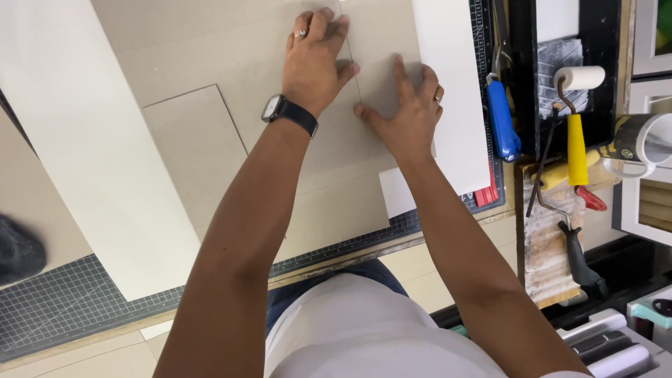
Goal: Applying adhesive to cardboard pieces using a roller and mounting them onto a white base sheet, followed by smoothing with a squeegee.
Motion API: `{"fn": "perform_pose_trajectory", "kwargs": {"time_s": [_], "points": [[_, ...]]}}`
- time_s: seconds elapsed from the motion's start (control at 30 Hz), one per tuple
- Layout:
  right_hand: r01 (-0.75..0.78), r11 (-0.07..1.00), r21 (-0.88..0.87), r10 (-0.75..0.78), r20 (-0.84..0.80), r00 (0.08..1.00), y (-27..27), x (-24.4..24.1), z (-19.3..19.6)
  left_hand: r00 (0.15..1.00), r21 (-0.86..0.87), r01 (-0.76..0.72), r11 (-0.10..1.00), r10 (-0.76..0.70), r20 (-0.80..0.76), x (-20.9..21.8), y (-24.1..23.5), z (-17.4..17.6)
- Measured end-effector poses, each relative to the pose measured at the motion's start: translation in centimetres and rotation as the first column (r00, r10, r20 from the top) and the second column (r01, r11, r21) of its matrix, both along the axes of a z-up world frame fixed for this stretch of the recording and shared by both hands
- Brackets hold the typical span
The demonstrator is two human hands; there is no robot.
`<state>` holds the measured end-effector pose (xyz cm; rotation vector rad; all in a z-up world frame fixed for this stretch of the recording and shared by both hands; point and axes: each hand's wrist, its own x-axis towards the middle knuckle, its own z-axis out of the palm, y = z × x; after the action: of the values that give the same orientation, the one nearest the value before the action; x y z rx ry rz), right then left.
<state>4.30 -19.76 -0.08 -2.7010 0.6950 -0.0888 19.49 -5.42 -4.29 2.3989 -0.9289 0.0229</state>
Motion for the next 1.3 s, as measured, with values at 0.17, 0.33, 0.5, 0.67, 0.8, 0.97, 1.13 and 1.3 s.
{"fn": "perform_pose_trajectory", "kwargs": {"time_s": [0.17, 0.33, 0.5, 0.67, 0.8, 0.97, 1.13, 1.3], "points": [[-0.03, 1.0, 0.002, 0.03, 0.005, 1.0, -0.5, -0.3, -0.4, 0.996, 0.075, 0.024, 0.997, -0.017, -0.092, 0.2, 0.0, 0.7], [-0.037, 0.999, 0.026, 0.037, -0.002, 0.999, -0.7, -0.6, -0.3, 0.986, 0.112, 0.043, 0.993, -0.024, -0.165, -0.1, 0.1, 1.6], [-0.085, 0.996, -0.012, 0.085, 0.048, 0.995, -1.4, -0.8, -1.1, 0.989, 0.125, 0.036, 0.992, -0.018, -0.146, -0.2, -0.2, 1.7], [-0.1, 0.994, 0.041, 0.099, 0.03, 0.995, -1.5, -1.0, -0.4, 0.991, 0.2, 0.021, 0.98, 0.006, -0.132, -0.3, -0.8, 2.1], [-0.139, 0.988, 0.064, 0.138, 0.016, 0.99, -2.2, -1.4, -0.5, 0.994, 0.276, 0.005, 0.961, 0.025, -0.104, -0.7, -1.3, 2.1], [-0.206, 0.974, 0.093, 0.208, -0.013, 0.978, -2.6, -1.7, 0.2, 0.992, 0.427, 0.04, 0.903, 0.015, -0.124, -1.2, -1.5, 3.0], [-0.227, 0.968, 0.11, 0.234, -0.058, 0.971, -2.9, -1.8, 1.1, 0.985, 0.506, 0.097, 0.857, -0.009, -0.172, -1.6, -2.1, 3.7], [-0.304, 0.953, 0.022, 0.304, -0.059, 0.951, -3.5, -1.9, 0.6, 0.987, 0.428, 0.088, 0.9, -0.022, -0.157, -2.6, -1.6, 3.2]]}}
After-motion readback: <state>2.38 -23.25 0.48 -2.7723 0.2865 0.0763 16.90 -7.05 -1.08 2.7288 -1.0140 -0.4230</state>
